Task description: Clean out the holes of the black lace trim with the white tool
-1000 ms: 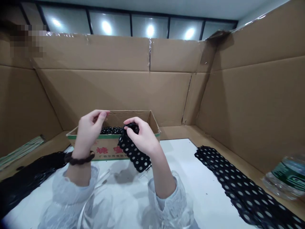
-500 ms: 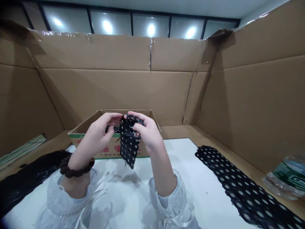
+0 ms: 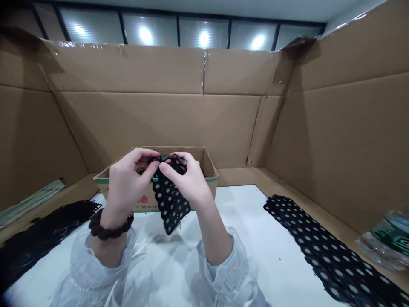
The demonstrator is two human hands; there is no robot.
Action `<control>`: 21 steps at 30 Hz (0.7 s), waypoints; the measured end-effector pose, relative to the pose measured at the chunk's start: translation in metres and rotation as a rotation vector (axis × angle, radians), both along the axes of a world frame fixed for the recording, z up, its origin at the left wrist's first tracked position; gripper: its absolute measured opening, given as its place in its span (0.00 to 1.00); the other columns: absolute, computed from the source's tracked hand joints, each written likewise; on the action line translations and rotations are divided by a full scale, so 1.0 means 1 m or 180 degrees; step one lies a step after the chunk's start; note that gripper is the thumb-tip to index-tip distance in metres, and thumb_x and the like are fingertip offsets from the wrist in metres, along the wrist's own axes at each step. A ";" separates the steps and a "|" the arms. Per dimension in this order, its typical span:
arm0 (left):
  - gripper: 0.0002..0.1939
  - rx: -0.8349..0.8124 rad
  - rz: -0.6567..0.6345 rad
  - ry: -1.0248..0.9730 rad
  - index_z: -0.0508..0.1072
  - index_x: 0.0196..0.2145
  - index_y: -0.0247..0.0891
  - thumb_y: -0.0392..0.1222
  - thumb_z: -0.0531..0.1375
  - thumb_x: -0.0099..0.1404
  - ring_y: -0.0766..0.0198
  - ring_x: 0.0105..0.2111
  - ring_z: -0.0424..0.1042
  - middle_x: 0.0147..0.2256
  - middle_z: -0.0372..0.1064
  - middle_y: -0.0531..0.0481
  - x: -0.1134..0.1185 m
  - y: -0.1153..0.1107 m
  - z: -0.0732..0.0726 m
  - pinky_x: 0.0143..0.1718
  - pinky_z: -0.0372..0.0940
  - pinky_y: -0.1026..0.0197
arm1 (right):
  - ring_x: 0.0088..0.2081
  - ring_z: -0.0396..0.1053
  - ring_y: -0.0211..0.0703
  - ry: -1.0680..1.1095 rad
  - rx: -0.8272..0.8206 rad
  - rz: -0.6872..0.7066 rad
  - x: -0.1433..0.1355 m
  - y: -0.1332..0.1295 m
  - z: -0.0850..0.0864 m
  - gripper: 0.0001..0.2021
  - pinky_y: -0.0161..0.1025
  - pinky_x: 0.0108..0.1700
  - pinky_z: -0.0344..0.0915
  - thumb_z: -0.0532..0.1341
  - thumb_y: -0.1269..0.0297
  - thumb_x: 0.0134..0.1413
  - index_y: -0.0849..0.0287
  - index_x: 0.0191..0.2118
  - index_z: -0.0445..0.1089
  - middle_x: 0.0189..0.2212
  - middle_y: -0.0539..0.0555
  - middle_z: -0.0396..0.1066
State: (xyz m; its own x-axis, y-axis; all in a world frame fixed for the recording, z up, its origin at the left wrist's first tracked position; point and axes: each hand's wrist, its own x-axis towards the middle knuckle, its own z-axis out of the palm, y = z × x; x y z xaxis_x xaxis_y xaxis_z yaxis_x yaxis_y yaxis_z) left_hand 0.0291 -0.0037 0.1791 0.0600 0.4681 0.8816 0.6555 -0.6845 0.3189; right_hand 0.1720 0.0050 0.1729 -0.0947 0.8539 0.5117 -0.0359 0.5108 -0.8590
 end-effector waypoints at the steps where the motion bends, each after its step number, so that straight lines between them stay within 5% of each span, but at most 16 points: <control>1: 0.08 -0.0044 -0.0029 0.0050 0.71 0.37 0.37 0.33 0.55 0.60 0.68 0.33 0.69 0.35 0.71 0.52 0.002 -0.002 0.000 0.37 0.64 0.66 | 0.37 0.66 0.39 -0.0060 0.0032 -0.0119 -0.002 0.001 -0.001 0.17 0.37 0.39 0.62 0.65 0.57 0.40 0.59 0.37 0.66 0.35 0.53 0.70; 10: 0.10 -0.0487 -0.0332 0.0189 0.71 0.39 0.37 0.33 0.55 0.58 0.66 0.36 0.69 0.38 0.70 0.51 -0.001 -0.008 0.001 0.39 0.65 0.64 | 0.23 0.58 0.33 -0.0388 0.0236 -0.0350 -0.004 -0.002 -0.002 0.11 0.33 0.27 0.57 0.62 0.59 0.44 0.58 0.32 0.62 0.24 0.46 0.62; 21: 0.19 -0.0889 -0.0996 0.0501 0.69 0.49 0.39 0.39 0.57 0.60 0.59 0.48 0.66 0.49 0.65 0.46 -0.020 -0.002 0.004 0.48 0.64 0.59 | 0.34 0.67 0.38 -0.0253 0.0503 -0.0556 -0.015 -0.005 -0.004 0.09 0.35 0.35 0.63 0.58 0.66 0.47 0.58 0.37 0.62 0.32 0.51 0.68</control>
State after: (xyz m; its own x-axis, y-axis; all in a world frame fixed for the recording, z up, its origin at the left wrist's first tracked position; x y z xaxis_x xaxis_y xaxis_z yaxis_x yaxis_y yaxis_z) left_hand 0.0095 -0.0059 0.1832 0.3599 0.6249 0.6928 0.4860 -0.7594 0.4325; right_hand 0.1568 0.0003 0.1686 0.0020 0.7709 0.6370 0.1293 0.6314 -0.7646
